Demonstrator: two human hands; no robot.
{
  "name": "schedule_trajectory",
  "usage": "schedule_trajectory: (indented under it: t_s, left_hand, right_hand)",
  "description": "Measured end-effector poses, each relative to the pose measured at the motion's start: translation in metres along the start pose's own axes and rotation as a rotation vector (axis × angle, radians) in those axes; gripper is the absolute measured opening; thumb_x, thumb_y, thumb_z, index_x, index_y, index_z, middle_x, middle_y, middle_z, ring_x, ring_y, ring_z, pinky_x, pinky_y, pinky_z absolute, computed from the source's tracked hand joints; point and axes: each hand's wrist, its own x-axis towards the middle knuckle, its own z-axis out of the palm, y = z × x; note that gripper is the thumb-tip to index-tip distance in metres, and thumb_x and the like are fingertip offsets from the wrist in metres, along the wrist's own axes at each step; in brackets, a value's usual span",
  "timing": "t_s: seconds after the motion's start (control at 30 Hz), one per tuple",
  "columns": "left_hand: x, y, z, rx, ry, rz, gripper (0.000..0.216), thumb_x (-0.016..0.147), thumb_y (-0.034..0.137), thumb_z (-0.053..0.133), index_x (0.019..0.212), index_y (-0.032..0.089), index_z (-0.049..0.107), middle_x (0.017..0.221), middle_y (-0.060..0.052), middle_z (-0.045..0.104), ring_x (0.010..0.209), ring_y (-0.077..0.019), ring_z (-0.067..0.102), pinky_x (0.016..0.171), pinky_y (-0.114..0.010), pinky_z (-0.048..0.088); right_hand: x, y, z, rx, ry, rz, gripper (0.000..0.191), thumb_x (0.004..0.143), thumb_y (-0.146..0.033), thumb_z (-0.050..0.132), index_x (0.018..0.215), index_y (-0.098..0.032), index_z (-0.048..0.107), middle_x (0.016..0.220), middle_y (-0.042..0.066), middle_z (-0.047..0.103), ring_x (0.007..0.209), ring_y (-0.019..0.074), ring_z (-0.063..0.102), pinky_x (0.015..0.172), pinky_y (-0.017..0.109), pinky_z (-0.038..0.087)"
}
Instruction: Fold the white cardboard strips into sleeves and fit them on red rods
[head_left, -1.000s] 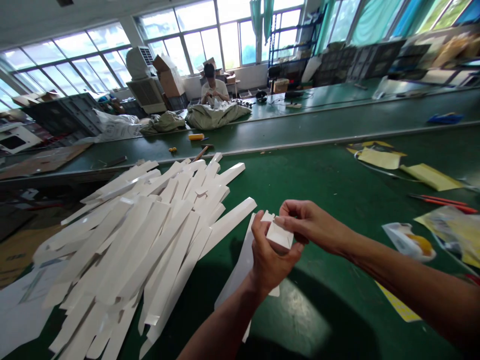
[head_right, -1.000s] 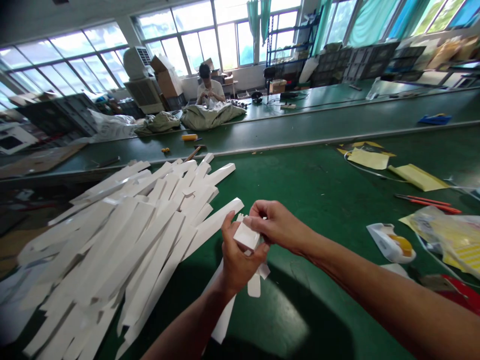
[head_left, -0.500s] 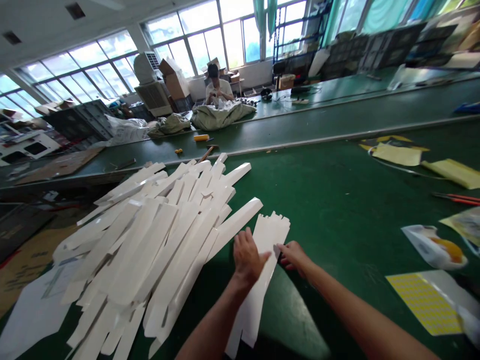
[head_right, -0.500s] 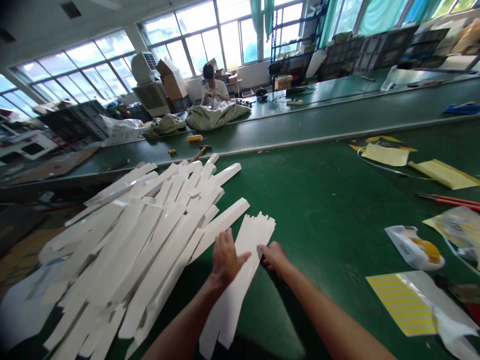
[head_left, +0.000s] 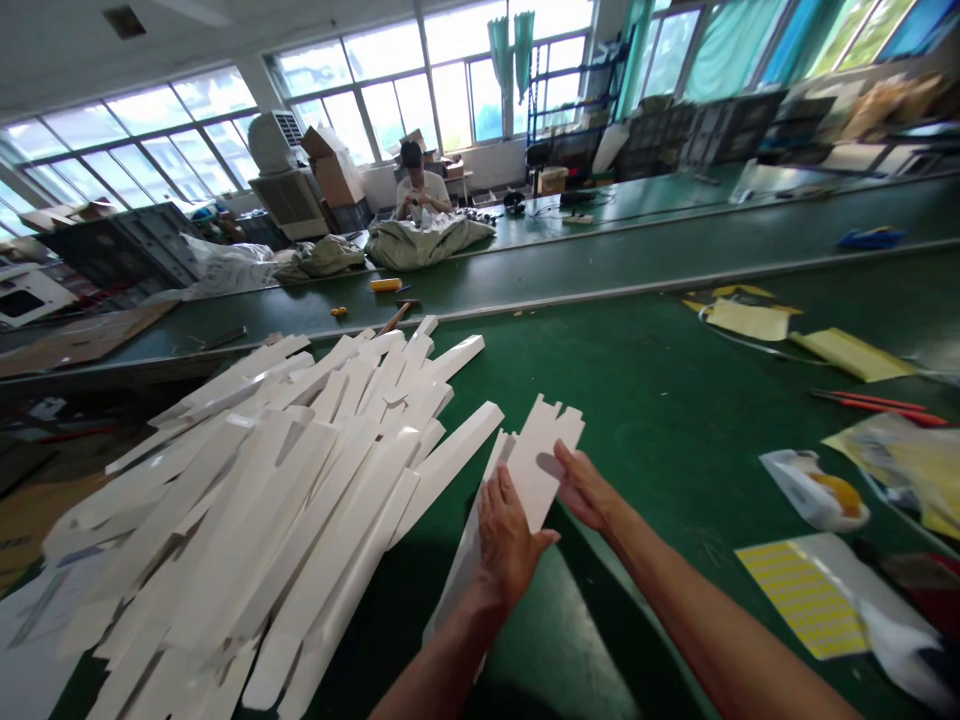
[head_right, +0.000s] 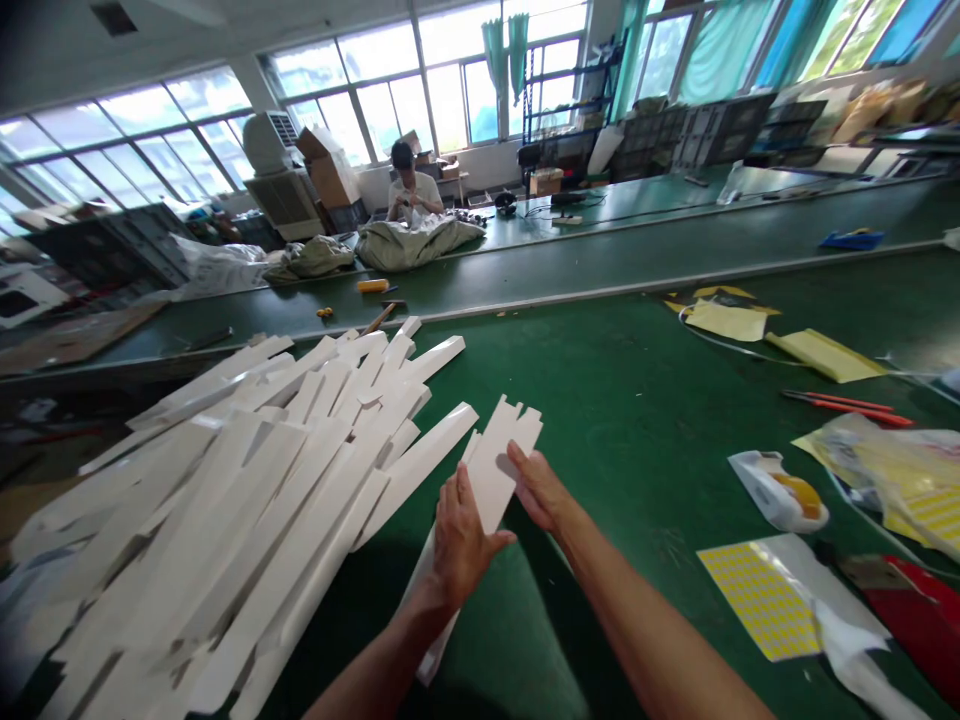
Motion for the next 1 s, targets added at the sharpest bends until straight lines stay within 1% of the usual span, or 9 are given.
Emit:
schedule_trajectory:
  t_s: [0.1, 0.2, 0.47, 0.57, 0.63, 0.73, 0.83, 0.9, 1.0]
  left_hand:
    - [-0.006, 0.027, -0.005, -0.208, -0.043, -0.044, 0.124, 0.05, 0.033, 0.094, 0.148, 0.004, 0.025, 0.143, -0.025, 0.044, 0.134, -0.0386, 0.043, 0.113, -0.048, 0.038]
    - [-0.002, 0.045, -0.014, -0.376, -0.076, -0.098, 0.111, 0.055, 0.033, 0.09, 0.146, 0.005, 0.032, 0.139, -0.023, 0.049, 0.131, -0.0371, 0.047, 0.11, -0.046, 0.041]
    - [0.005, 0.072, -0.033, -0.516, -0.026, -0.011, 0.064, 0.059, 0.019, 0.081, 0.119, 0.015, 0.058, 0.115, -0.013, 0.065, 0.108, -0.0292, 0.061, 0.097, -0.04, 0.049]
    - [0.005, 0.078, -0.038, -0.54, -0.023, 0.005, 0.047, 0.063, 0.018, 0.077, 0.108, 0.017, 0.063, 0.107, -0.01, 0.068, 0.102, -0.0274, 0.063, 0.093, -0.04, 0.05]
    - [0.009, 0.079, -0.045, -0.58, -0.022, 0.002, 0.042, 0.063, 0.022, 0.079, 0.102, 0.019, 0.065, 0.103, -0.008, 0.069, 0.097, -0.0261, 0.064, 0.088, -0.039, 0.051]
    - [0.019, 0.077, -0.059, -0.712, -0.018, -0.039, 0.033, 0.068, 0.028, 0.079, 0.097, 0.02, 0.067, 0.092, -0.004, 0.071, 0.084, -0.0219, 0.066, 0.075, -0.034, 0.051]
    - [0.027, 0.076, -0.07, -0.848, -0.021, -0.102, 0.031, 0.071, 0.033, 0.078, 0.095, 0.019, 0.066, 0.084, -0.003, 0.072, 0.074, -0.0189, 0.066, 0.065, -0.029, 0.05]
    - [0.027, 0.078, -0.07, -0.859, -0.019, -0.11, 0.032, 0.069, 0.033, 0.08, 0.093, 0.018, 0.066, 0.082, -0.003, 0.072, 0.072, -0.0183, 0.066, 0.063, -0.027, 0.049]
    - [0.022, 0.082, -0.06, -0.815, -0.006, -0.091, 0.032, 0.065, 0.027, 0.081, 0.09, 0.018, 0.063, 0.078, -0.001, 0.068, 0.069, -0.0165, 0.063, 0.059, -0.025, 0.047]
  right_hand:
    - [-0.011, -0.024, 0.005, 0.308, -0.032, -0.045, 0.057, 0.064, -0.058, 0.082, 0.102, -0.018, 0.068, 0.096, 0.01, 0.075, 0.094, 0.028, 0.07, 0.081, 0.04, 0.056]
    - [-0.02, -0.037, 0.006, 0.38, 0.034, -0.075, 0.059, 0.058, -0.047, 0.089, 0.104, -0.018, 0.068, 0.089, 0.008, 0.076, 0.086, 0.0278, 0.072, 0.079, 0.041, 0.058]
    - [-0.031, -0.059, 0.01, 0.241, 0.093, -0.218, 0.056, 0.051, -0.041, 0.093, 0.094, -0.015, 0.068, 0.078, 0.004, 0.071, 0.068, 0.0194, 0.065, 0.067, 0.035, 0.055]
    - [-0.028, -0.071, 0.006, 0.187, 0.102, -0.249, 0.06, 0.047, -0.048, 0.093, 0.09, -0.015, 0.066, 0.071, 0.003, 0.068, 0.063, 0.0181, 0.062, 0.061, 0.031, 0.052]
    - [-0.03, -0.075, -0.002, 0.136, 0.013, -0.266, 0.071, 0.046, -0.058, 0.09, 0.1, -0.017, 0.066, 0.086, 0.007, 0.071, 0.074, 0.0221, 0.066, 0.067, 0.033, 0.054]
    - [-0.041, -0.065, -0.016, 0.024, -0.194, -0.261, 0.092, 0.041, -0.061, 0.09, 0.118, -0.019, 0.061, 0.115, 0.013, 0.068, 0.103, 0.029, 0.064, 0.085, 0.039, 0.053]
    - [-0.055, -0.032, -0.025, -0.21, -0.375, -0.083, 0.078, 0.051, -0.047, 0.091, 0.117, -0.016, 0.063, 0.107, 0.011, 0.071, 0.099, 0.0293, 0.066, 0.084, 0.04, 0.053]
    - [-0.057, -0.006, -0.032, -0.391, -0.337, -0.045, 0.057, 0.06, -0.042, 0.085, 0.106, -0.013, 0.067, 0.094, 0.009, 0.073, 0.088, 0.0285, 0.067, 0.076, 0.039, 0.054]
    - [-0.045, 0.015, -0.049, -0.619, -0.194, -0.155, 0.047, 0.061, -0.04, 0.082, 0.097, -0.013, 0.069, 0.091, 0.008, 0.073, 0.084, 0.0284, 0.066, 0.074, 0.038, 0.054]
